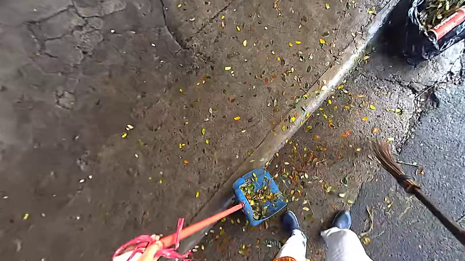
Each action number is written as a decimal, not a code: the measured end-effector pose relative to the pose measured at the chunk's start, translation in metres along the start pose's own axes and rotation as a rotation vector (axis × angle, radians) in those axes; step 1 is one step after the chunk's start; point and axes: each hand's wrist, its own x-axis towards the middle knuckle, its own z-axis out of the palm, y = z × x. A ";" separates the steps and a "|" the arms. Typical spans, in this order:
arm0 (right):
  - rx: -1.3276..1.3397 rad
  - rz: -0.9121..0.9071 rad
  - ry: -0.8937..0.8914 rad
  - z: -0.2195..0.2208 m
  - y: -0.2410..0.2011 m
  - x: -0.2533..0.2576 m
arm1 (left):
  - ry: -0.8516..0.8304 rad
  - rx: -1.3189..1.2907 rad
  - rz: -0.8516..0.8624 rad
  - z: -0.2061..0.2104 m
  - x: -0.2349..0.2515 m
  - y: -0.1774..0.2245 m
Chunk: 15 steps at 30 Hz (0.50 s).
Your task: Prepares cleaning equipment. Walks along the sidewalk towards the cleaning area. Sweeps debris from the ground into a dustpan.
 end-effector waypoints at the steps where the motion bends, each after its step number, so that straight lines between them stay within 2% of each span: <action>1: -0.027 -0.014 -0.035 0.027 -0.015 0.005 | -0.019 0.022 0.027 0.001 -0.006 -0.011; 5: -0.136 -0.225 -0.445 0.142 -0.104 -0.020 | 0.035 0.123 -0.022 0.038 -0.054 -0.013; 7: -0.146 -0.309 -0.536 0.169 -0.114 -0.032 | 0.034 0.149 0.009 0.041 -0.056 -0.019; 9: -0.095 -0.331 -0.481 0.156 -0.089 -0.044 | 0.013 0.147 0.046 0.040 -0.052 -0.020; 11: -0.005 -0.292 -0.400 0.127 -0.036 -0.054 | -0.011 0.154 0.064 0.035 -0.042 -0.024; 13: 0.054 -0.219 -0.243 0.088 0.019 -0.059 | -0.046 0.165 0.105 0.029 -0.026 -0.038; 15: 0.088 -0.112 -0.083 0.060 0.041 -0.057 | -0.063 0.179 0.115 0.027 -0.021 -0.040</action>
